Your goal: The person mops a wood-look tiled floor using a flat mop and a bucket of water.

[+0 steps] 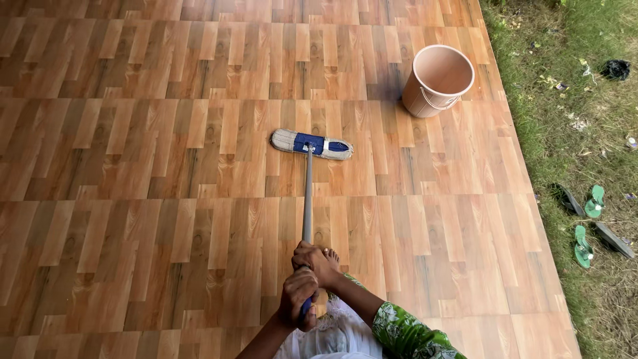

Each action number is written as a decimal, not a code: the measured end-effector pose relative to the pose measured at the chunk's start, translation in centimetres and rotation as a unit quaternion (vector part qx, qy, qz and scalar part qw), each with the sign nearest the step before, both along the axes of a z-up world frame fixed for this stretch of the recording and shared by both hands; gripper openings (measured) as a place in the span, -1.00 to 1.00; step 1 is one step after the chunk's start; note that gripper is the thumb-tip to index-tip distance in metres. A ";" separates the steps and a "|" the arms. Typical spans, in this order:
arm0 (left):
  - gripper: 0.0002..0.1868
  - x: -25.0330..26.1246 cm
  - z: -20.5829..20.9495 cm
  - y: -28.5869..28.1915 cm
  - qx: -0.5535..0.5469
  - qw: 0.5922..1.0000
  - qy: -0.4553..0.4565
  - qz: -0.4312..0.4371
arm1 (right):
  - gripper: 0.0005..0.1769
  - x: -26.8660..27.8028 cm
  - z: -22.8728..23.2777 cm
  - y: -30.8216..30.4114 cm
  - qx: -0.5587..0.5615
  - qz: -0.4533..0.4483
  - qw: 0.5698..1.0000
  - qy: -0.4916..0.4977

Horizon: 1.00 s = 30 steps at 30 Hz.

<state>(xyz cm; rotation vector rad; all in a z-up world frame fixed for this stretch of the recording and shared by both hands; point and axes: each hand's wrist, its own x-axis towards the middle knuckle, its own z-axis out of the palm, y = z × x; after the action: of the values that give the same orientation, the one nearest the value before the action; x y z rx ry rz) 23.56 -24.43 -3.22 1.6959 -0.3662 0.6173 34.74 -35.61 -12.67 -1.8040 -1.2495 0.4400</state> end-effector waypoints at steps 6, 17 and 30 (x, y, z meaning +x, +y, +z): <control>-0.62 11.1 -6.0 1.2 0.042 0.999 0.000 -0.011 | -0.77 12.4 -7.8 1.4 -0.015 0.004 0.999 -0.036; -0.66 37.8 -2.7 9.6 0.113 0.991 0.041 -0.053 | -0.78 36.4 -0.2 10.1 0.037 -0.102 0.992 -0.066; -0.66 55.6 1.5 17.2 0.003 0.995 -0.043 -0.086 | -0.72 51.9 1.5 18.5 0.064 -0.194 0.979 0.014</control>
<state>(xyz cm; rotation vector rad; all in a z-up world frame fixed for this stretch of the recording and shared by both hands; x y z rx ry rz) 79.15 -7.22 -1.67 1.6268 -0.5689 0.5634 86.63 -17.11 -11.19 -1.8674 -0.8552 0.1597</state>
